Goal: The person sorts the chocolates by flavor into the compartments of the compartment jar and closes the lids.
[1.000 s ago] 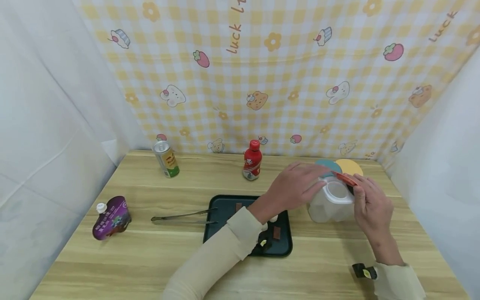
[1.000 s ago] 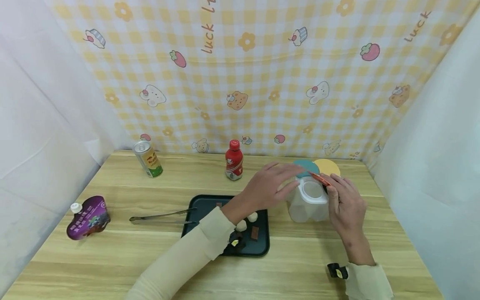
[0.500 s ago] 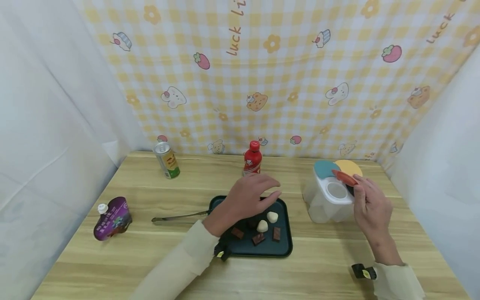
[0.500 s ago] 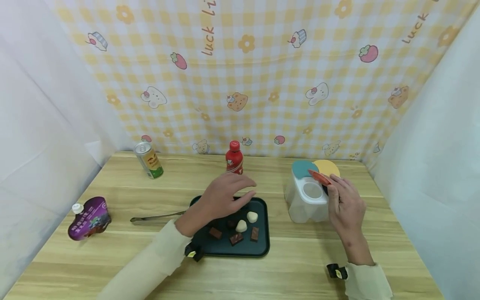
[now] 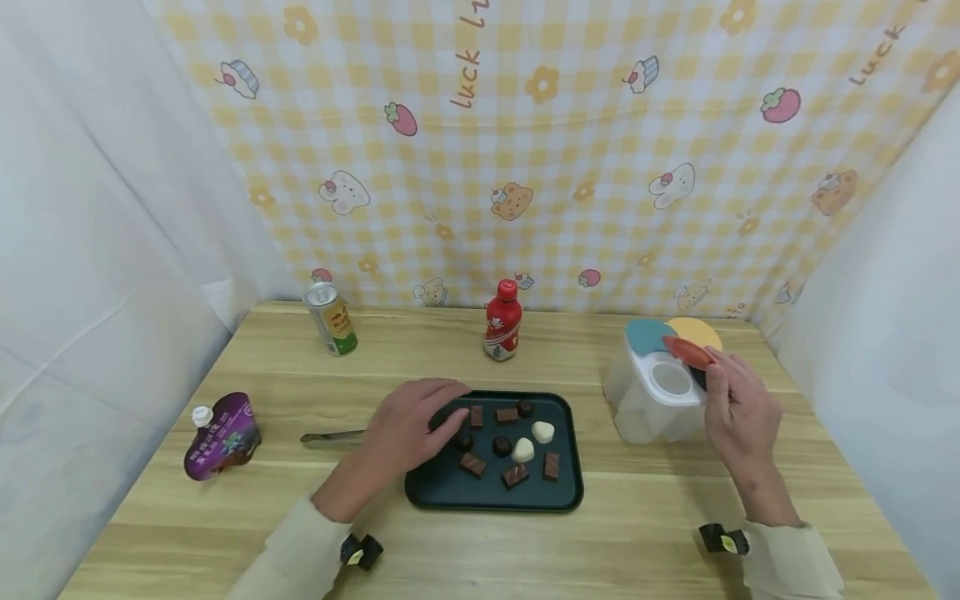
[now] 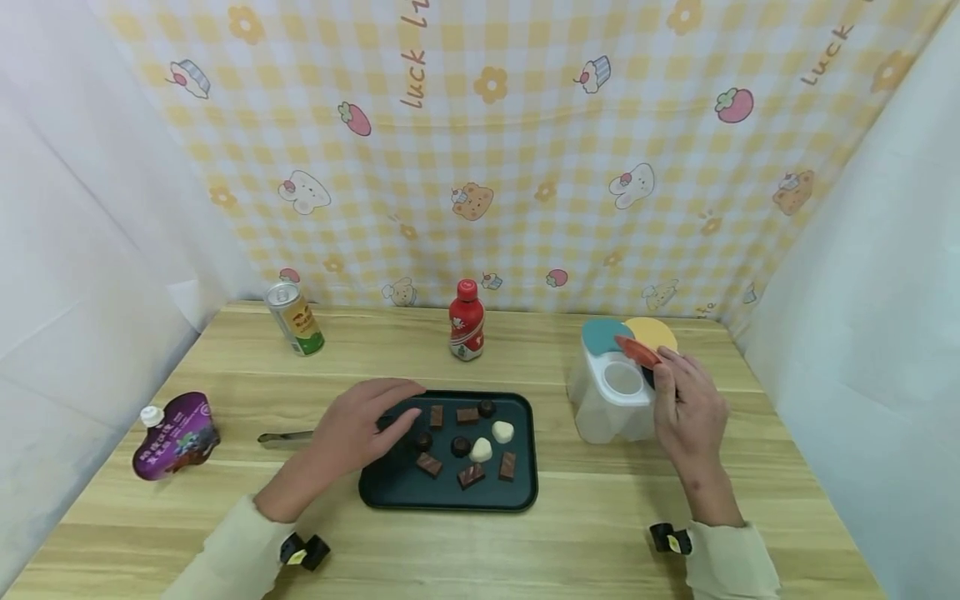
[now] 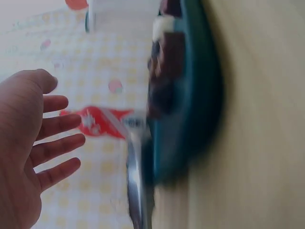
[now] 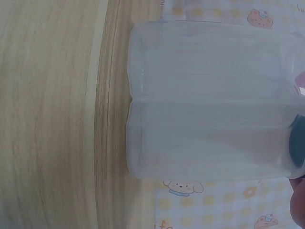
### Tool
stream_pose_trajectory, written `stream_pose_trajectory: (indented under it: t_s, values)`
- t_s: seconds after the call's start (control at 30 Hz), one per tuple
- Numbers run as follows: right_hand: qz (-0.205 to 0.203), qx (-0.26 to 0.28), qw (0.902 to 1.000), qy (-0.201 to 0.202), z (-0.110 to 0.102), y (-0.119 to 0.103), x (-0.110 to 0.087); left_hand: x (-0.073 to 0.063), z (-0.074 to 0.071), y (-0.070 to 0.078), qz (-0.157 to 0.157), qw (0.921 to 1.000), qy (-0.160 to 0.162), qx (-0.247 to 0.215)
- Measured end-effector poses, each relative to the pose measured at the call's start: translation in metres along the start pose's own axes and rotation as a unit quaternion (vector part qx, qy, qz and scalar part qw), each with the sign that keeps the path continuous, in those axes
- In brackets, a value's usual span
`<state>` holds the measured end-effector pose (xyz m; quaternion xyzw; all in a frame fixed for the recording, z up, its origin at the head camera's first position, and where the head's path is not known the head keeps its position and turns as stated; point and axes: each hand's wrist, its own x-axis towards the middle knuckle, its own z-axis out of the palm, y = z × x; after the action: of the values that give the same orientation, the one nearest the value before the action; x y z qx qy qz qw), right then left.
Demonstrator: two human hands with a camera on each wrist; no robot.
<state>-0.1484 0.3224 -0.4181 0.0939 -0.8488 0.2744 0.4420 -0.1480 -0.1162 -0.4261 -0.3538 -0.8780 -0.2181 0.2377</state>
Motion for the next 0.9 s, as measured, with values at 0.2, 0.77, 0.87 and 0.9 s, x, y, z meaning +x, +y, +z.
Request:
stream_pose_trajectory:
  t_s: [0.2, 0.77, 0.87, 0.9]
  values:
    - [-0.015, -0.001, 0.9999, -0.002, -0.002, 0.0, 0.002, -0.032, -0.017, -0.02, -0.043, 0.9975, -0.048, 0.03]
    - [-0.008, 0.0, 0.9997, 0.025, 0.003, 0.002, -0.001, -0.088, -0.044, -0.058, -0.074, 0.9881, -0.131, 0.03]
    - [-0.011, 0.006, 0.9996, 0.026, 0.003, 0.001, -0.001, -0.09, -0.045, -0.06, -0.077, 0.9851, -0.152, 0.02]
    - [-0.01, 0.009, 0.9995, 0.027, 0.003, 0.001, -0.001, -0.091, -0.045, -0.061, -0.079, 0.9842, -0.158, 0.017]
